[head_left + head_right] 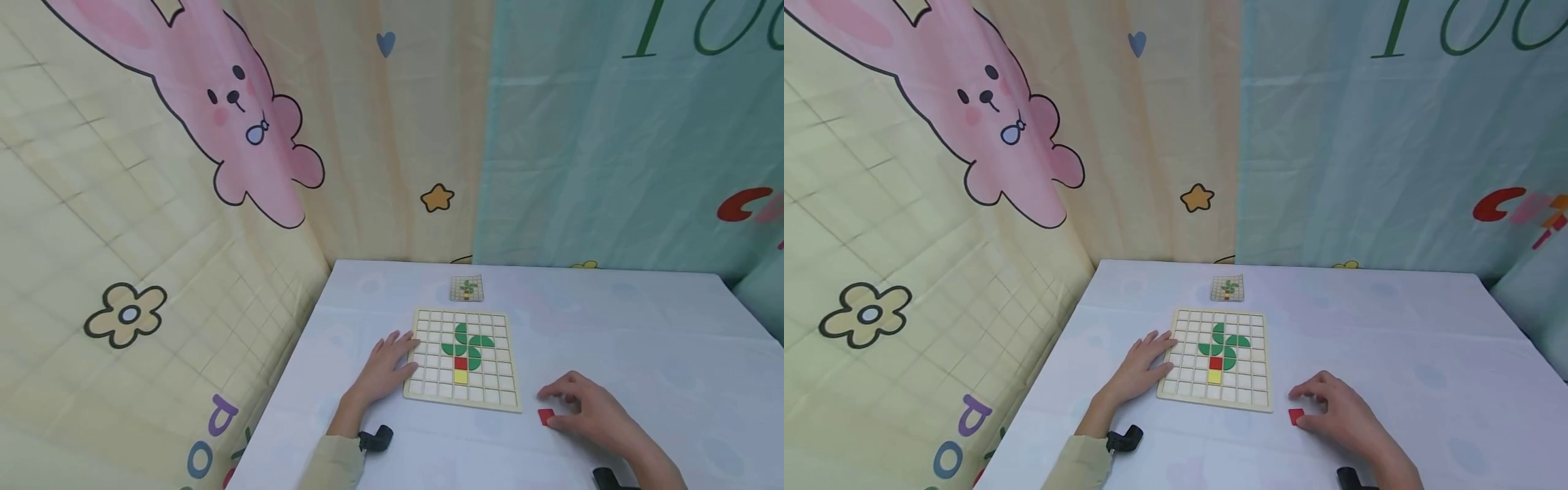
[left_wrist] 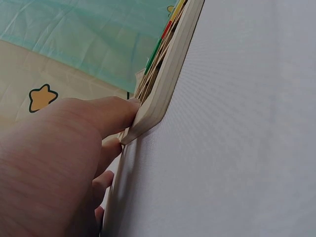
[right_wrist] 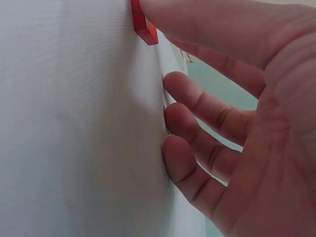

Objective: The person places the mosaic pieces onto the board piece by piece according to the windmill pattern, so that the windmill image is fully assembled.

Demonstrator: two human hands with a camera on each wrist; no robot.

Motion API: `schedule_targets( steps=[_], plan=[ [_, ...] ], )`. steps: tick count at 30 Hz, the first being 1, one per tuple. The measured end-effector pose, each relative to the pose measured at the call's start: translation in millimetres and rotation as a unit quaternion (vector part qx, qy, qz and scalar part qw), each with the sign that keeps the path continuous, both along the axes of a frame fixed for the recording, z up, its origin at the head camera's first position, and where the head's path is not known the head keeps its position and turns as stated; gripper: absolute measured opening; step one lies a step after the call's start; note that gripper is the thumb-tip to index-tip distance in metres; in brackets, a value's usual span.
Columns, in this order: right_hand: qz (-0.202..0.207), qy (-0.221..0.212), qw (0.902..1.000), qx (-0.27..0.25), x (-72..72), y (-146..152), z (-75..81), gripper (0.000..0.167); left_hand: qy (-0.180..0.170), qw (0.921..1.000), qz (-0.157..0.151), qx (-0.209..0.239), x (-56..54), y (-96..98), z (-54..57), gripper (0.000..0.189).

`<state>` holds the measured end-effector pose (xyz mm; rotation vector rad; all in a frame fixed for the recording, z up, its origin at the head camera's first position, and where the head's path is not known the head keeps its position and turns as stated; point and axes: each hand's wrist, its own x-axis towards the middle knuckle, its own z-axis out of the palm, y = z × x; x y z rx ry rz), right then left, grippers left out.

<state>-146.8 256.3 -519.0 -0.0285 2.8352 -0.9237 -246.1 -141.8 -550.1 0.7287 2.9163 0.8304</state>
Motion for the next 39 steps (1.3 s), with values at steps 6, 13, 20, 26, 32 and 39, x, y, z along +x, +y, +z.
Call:
schedule_targets(
  steps=[6,13,20,26,32,39],
  plan=[
    [0.010,0.008,0.9999,0.001,0.0,0,-0.8,0.030,0.002,1.0000,0.002,0.000,-0.7,0.0,-1.6,0.052],
    [0.008,0.017,0.9997,0.016,-1.0,-2,-3.1,0.022,0.000,1.0000,0.005,-0.009,0.0,1.1,-0.2,0.053],
    [-0.004,0.011,0.9998,0.013,-1.2,-6,-3.1,0.021,0.009,0.9999,0.000,-0.006,0.9,1.3,1.7,0.052],
    [0.000,0.001,1.0000,0.001,-2.0,-10,-4.0,0.020,0.011,0.9999,0.001,-0.005,1.0,0.6,1.2,0.052],
    [-0.023,0.001,0.9997,-0.006,-3.5,-13,-5.0,0.021,0.000,0.9999,0.007,-0.008,0.8,0.8,-0.2,0.052],
    [-0.032,0.010,0.9993,-0.018,-3.8,-13,-4.4,0.020,-0.001,0.9999,0.007,-0.009,0.3,1.0,0.6,0.052]
  ],
)
